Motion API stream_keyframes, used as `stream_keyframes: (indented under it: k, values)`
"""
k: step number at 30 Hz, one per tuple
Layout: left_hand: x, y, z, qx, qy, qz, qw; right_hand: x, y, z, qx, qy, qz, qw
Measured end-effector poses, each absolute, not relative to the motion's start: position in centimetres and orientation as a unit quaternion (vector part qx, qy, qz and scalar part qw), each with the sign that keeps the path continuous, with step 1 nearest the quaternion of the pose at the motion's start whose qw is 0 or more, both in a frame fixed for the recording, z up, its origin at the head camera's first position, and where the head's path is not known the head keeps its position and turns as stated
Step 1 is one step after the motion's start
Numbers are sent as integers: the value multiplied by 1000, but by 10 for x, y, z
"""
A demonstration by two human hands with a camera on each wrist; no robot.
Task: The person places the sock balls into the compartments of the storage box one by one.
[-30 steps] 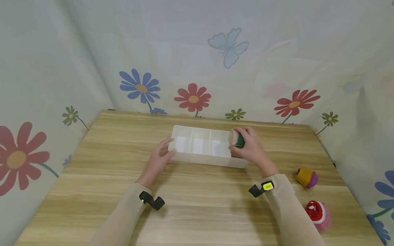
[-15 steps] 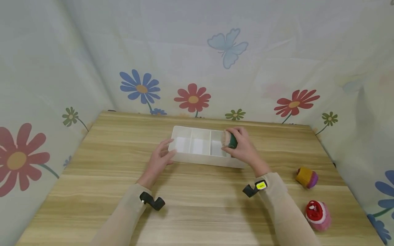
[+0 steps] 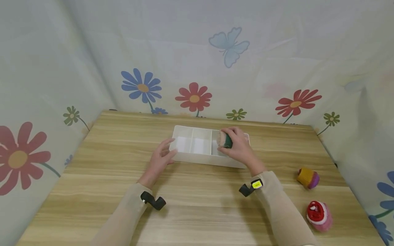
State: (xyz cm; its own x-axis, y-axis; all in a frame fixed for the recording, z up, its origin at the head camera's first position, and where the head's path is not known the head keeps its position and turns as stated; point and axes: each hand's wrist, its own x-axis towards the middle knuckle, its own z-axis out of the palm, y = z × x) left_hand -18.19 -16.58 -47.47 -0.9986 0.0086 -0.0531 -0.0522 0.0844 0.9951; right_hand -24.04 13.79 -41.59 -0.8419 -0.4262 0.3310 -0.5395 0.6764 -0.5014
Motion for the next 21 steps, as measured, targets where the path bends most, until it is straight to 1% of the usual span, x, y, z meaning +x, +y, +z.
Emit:
stream_keyframes:
  k: [4,9,12,18,21]
  values:
    - [-177,-164,-462,-18,733,680,34,-240,135,-418,264,-915,290,91]
    - [-171,-161,-449,-15,735,677,32,-241,133,-420,267,-919,277,82]
    - [-173,-161,-452,-10,729,684,27,-241,132,-421,265,-920,278,77]
    - [-180,-164,-472,-7,732,681,22,-242,130,-423,265,-926,261,72]
    - [-178,-164,-469,-4,732,681,24,-242,130,-424,266,-929,248,68]
